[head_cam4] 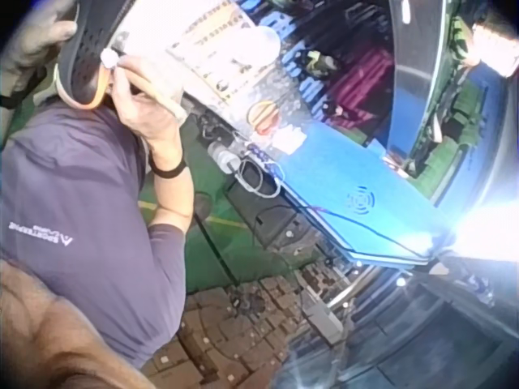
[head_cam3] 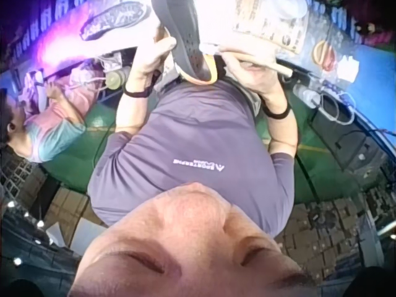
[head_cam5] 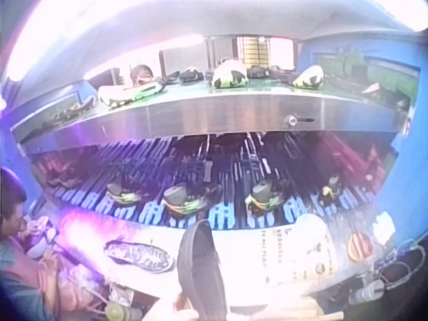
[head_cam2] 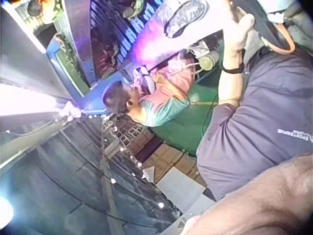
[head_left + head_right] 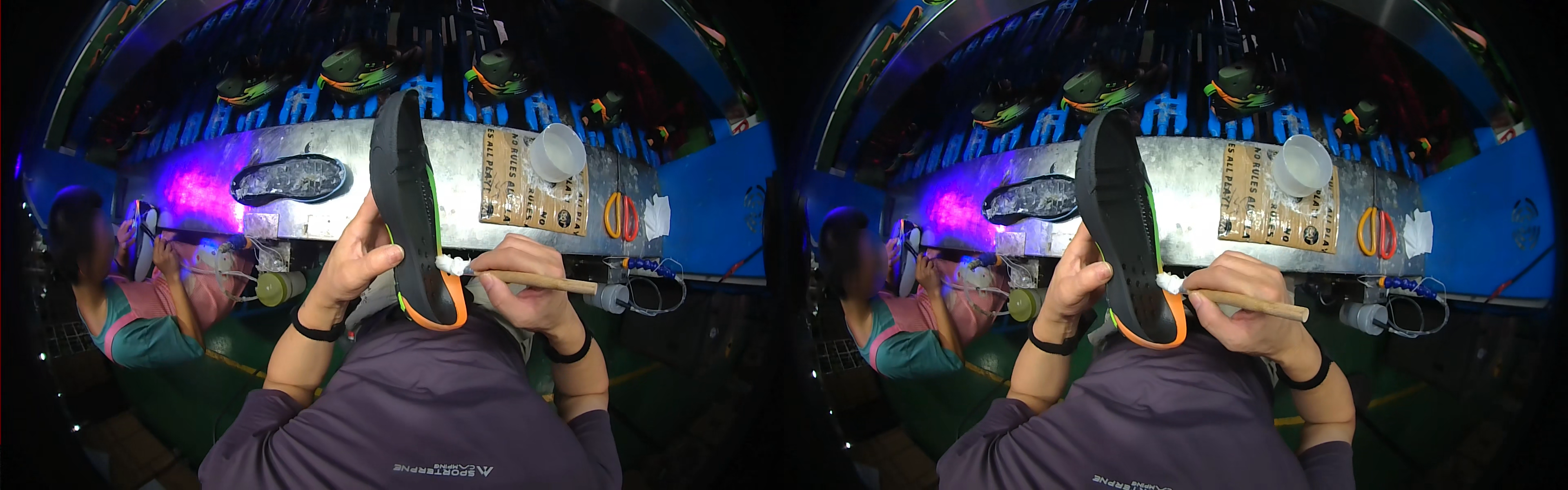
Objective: Applying glue to the edges and surfaces of shoe outsoles using a brush before placement on a conveyor belt.
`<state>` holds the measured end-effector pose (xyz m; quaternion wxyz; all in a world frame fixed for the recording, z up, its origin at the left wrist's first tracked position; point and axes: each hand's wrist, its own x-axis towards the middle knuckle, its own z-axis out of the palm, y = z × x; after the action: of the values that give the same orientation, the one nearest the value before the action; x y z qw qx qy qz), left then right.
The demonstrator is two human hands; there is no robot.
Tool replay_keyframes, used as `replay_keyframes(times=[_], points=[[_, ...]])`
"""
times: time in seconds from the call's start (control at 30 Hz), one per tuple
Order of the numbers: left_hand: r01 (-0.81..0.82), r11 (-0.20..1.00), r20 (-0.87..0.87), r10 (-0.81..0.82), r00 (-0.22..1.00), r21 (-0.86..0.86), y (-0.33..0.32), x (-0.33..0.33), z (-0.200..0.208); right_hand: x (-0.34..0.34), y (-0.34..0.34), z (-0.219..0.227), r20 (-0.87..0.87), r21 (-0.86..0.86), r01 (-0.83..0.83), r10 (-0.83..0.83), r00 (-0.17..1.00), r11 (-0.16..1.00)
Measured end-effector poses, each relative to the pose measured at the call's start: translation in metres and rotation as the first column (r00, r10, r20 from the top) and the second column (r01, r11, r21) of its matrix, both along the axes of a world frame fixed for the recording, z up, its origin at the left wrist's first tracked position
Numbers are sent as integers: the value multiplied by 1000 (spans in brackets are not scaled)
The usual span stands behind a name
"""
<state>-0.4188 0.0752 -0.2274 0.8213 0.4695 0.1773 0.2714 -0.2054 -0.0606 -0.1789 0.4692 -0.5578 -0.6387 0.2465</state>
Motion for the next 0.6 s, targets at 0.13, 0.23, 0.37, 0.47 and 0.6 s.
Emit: replay_keyframes(times=[0.13,0.23,0.37,0.47,0.6], points=[[-17,1000,24,17,1000,14,5,2,2,-1,0,3,14,-16,-33,33,999,999],[-10,998,43,8,999,56,9,4,0,-1,-2,6,12,-51,-38,38,999,998],[-26,991,-101,39,994,132,7,-9,-13,19,-4,12,-78,-18,191,-192,978,981],[150,989,-62,-149,987,16,-8,-27,-29,64,10,-3,56,38,515,-516,855,857],[292,955,-48,-294,955,-51,-30,-36,-37,124,26,-14,330,16,662,-629,704,749]])
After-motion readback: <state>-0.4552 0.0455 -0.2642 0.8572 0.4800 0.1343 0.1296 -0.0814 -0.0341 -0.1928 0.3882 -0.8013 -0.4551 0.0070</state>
